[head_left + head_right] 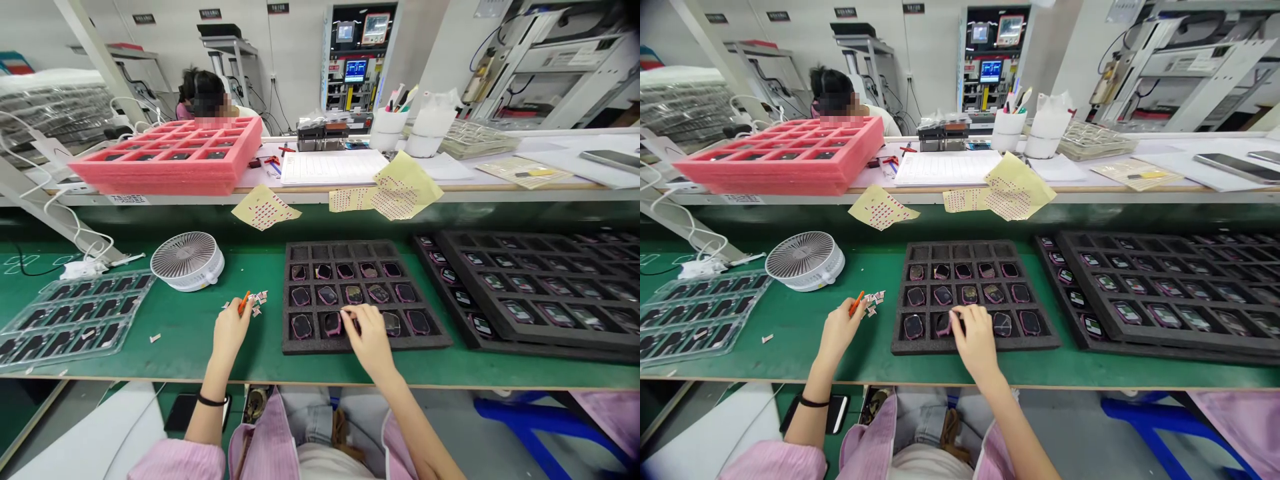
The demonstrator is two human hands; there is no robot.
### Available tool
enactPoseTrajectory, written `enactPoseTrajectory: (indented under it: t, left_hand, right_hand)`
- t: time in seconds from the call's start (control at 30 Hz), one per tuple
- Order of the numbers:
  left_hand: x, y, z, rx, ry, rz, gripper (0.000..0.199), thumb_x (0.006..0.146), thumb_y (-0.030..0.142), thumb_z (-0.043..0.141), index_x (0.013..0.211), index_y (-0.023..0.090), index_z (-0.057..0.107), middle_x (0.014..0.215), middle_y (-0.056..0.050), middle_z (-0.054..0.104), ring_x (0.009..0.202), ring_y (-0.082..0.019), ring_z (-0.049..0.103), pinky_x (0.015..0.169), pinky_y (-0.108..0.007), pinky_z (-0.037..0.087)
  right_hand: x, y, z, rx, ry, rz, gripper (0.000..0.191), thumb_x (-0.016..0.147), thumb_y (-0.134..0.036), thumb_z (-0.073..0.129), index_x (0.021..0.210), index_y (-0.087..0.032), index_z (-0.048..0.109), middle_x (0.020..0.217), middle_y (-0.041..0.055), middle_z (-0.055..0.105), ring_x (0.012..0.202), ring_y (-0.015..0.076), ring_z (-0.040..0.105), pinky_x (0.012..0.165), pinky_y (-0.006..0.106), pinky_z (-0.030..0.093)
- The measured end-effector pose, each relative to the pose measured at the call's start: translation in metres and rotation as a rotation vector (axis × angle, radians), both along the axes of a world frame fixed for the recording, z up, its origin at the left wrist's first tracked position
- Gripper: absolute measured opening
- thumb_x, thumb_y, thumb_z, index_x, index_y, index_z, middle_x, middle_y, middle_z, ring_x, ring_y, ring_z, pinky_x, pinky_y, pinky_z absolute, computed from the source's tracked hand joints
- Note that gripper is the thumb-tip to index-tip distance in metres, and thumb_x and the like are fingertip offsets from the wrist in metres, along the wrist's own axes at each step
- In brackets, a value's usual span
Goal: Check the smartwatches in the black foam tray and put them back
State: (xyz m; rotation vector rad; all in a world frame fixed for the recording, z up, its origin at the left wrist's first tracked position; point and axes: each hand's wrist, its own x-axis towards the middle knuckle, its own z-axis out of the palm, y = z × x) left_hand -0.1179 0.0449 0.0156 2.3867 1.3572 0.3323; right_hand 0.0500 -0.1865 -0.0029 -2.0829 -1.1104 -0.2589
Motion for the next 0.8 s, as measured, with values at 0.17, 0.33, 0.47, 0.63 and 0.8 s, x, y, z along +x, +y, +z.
enactPoseTrajectory:
  t: [0.17, 0.33, 0.47, 0.63, 0.8]
  left_hand:
    - [0.007, -0.006, 0.001, -0.099, -0.116, -0.046, 0.028, 0.092, 0.035, 0.032, 0.089, 0.019, 0.056, 0.079, -0.007, 0.068, 0.071, -0.021, 0.063, 0.059, -0.025, 0.038]
    - [0.022, -0.032, 0.010, -0.146, -0.259, -0.236, 0.032, 0.092, 0.038, 0.032, 0.095, 0.021, 0.059, 0.084, -0.004, 0.068, 0.068, -0.017, 0.062, 0.062, -0.024, 0.040]
    - [0.034, -0.055, 0.018, -0.204, -0.282, -0.378, 0.034, 0.092, 0.041, 0.034, 0.098, 0.021, 0.060, 0.082, -0.002, 0.068, 0.065, -0.016, 0.058, 0.062, -0.023, 0.037]
    - [0.042, -0.074, 0.026, -0.288, -0.302, -0.471, 0.035, 0.092, 0.041, 0.035, 0.094, 0.020, 0.062, 0.072, 0.000, 0.062, 0.062, -0.014, 0.054, 0.061, -0.022, 0.035]
    - [0.045, -0.083, 0.031, -0.370, -0.327, -0.531, 0.040, 0.092, 0.045, 0.034, 0.097, 0.019, 0.064, 0.065, 0.002, 0.055, 0.058, -0.012, 0.048, 0.058, -0.021, 0.033]
  right_hand:
    - [0.024, -0.017, -0.008, -0.303, -0.278, -0.312, 0.034, 0.095, -0.031, 0.036, 0.076, -0.016, 0.060, 0.077, 0.0122, 0.058, 0.076, 0.0265, 0.049, 0.065, 0.036, 0.034]
    - [0.025, -0.014, -0.019, -0.405, -0.307, -0.273, 0.032, 0.094, -0.033, 0.039, 0.077, -0.016, 0.060, 0.078, 0.0124, 0.057, 0.078, 0.0271, 0.050, 0.067, 0.037, 0.035]
    - [0.031, -0.014, -0.023, -0.304, -0.198, -0.183, 0.035, 0.094, -0.040, 0.037, 0.077, -0.018, 0.058, 0.079, 0.0110, 0.057, 0.079, 0.0267, 0.050, 0.067, 0.037, 0.038]
    - [0.040, -0.022, -0.018, -0.154, -0.004, -0.072, 0.030, 0.090, -0.047, 0.044, 0.079, -0.021, 0.053, 0.083, 0.0090, 0.058, 0.081, 0.0253, 0.052, 0.072, 0.038, 0.042]
    - [0.046, -0.036, -0.007, -0.052, 0.329, 0.034, 0.026, 0.081, -0.049, 0.058, 0.082, -0.023, 0.053, 0.086, 0.0045, 0.058, 0.082, 0.0222, 0.058, 0.079, 0.038, 0.045]
